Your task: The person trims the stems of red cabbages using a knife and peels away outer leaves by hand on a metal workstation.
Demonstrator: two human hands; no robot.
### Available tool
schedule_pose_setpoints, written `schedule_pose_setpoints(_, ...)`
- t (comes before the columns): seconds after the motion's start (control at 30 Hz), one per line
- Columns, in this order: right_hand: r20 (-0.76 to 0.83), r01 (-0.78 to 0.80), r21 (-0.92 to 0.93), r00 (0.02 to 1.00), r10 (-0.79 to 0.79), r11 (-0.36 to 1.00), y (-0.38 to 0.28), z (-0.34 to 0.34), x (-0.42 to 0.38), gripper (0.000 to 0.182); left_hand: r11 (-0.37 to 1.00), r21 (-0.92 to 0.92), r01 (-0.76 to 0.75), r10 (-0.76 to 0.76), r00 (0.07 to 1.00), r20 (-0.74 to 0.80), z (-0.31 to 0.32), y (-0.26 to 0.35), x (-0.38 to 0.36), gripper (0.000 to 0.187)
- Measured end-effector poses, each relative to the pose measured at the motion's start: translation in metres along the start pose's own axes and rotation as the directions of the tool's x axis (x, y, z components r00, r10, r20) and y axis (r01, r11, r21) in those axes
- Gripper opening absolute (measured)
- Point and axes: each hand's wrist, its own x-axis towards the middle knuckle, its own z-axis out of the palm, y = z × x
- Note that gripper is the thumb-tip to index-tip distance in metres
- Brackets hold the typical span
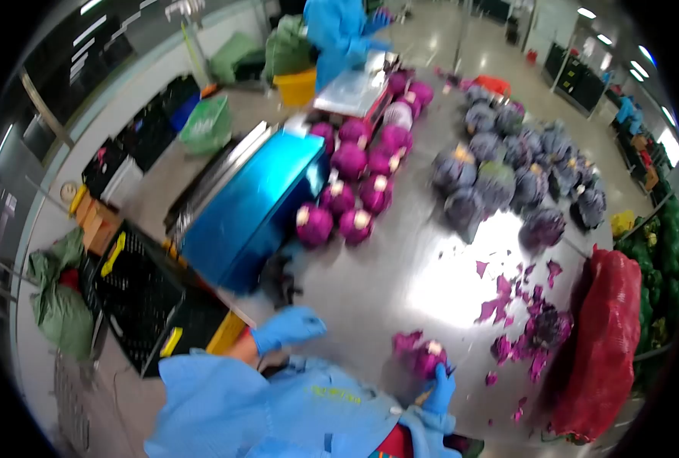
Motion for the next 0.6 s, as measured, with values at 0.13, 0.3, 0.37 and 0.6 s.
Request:
schedule_pose_setpoints(0.13,0.008,-0.024,-0.083,1.0,0.025,0.996,-0.001,-0.003,-0.013,0.034,0.928,-0.083,0.364,-0.361,0.931,0.052,-0.019,-0.077,-0.091,0.042)
schedule_pose_setpoints(0.3,-0.13,-0.116,-0.122,0.986,0.1,0.986,0.009,-0.02,-0.008,0.029,0.404,-0.469,0.785,-0.61,0.613,0.502,0.012,-0.106,-0.179,0.053)
schedule_pose_setpoints(0.37,-0.129,-0.121,-0.147,0.986,0.102,0.982,0.012,-0.02,-0.01,0.027,0.327,-0.559,0.762,-0.512,0.64,0.573,0.034,-0.115,-0.194,0.063)
schedule_pose_setpoints(0.6,-0.089,-0.126,-0.214,0.99,0.109,0.969,-0.004,-0.001,-0.014,0.028,0.071,-0.749,0.659,-0.294,0.731,0.616,0.076,-0.136,-0.225,0.066)
